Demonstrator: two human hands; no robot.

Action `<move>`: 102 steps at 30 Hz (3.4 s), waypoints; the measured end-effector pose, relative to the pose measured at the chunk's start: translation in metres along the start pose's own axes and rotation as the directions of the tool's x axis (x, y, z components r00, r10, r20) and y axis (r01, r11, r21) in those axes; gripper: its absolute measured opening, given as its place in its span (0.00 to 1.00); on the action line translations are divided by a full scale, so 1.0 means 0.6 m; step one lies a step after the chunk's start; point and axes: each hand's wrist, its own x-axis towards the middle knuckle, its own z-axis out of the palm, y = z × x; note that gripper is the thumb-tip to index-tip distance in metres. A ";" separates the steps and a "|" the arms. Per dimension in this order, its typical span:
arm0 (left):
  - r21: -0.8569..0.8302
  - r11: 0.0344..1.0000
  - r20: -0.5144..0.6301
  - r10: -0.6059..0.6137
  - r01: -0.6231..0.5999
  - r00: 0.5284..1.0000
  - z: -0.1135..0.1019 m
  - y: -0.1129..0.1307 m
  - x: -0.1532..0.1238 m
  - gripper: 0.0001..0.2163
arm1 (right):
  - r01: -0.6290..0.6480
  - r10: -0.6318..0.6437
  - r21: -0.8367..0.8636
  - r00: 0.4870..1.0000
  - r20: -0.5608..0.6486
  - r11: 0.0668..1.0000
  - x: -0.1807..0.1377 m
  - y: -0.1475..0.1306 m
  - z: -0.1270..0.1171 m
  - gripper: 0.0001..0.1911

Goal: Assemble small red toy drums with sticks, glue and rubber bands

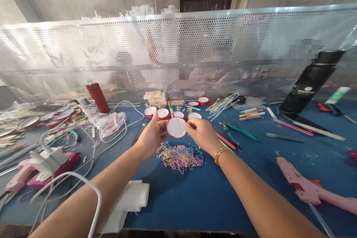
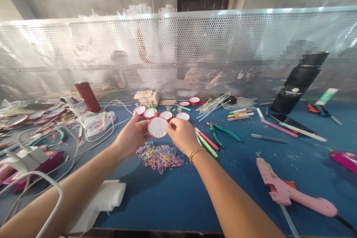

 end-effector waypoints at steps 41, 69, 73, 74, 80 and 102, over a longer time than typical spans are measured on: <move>0.228 0.971 -0.183 0.116 -0.072 0.976 0.000 -0.008 0.001 0.18 | -0.061 0.069 0.155 0.996 -0.049 0.986 0.005 0.007 -0.005 0.19; 0.233 0.967 -0.171 0.143 -0.101 0.975 -0.001 -0.014 0.007 0.13 | -0.108 0.109 0.116 0.994 -0.002 0.987 0.005 0.016 -0.006 0.20; 0.246 0.963 -0.159 0.151 -0.109 0.976 -0.002 -0.015 0.007 0.15 | -0.082 0.085 0.100 0.996 -0.029 0.992 0.007 0.018 -0.006 0.21; 0.250 0.962 -0.157 0.150 -0.108 0.976 -0.002 -0.015 0.007 0.15 | -0.076 0.080 0.098 0.996 -0.032 0.992 0.008 0.019 -0.007 0.21; 0.268 0.960 -0.161 0.128 -0.082 0.979 0.001 -0.013 0.006 0.16 | -0.077 0.078 0.108 0.997 -0.010 0.991 0.009 0.019 -0.009 0.20; 0.346 0.927 -0.155 0.209 -0.146 0.965 0.001 -0.011 0.003 0.13 | -0.001 0.002 -0.032 0.999 0.040 0.999 0.008 0.017 -0.013 0.20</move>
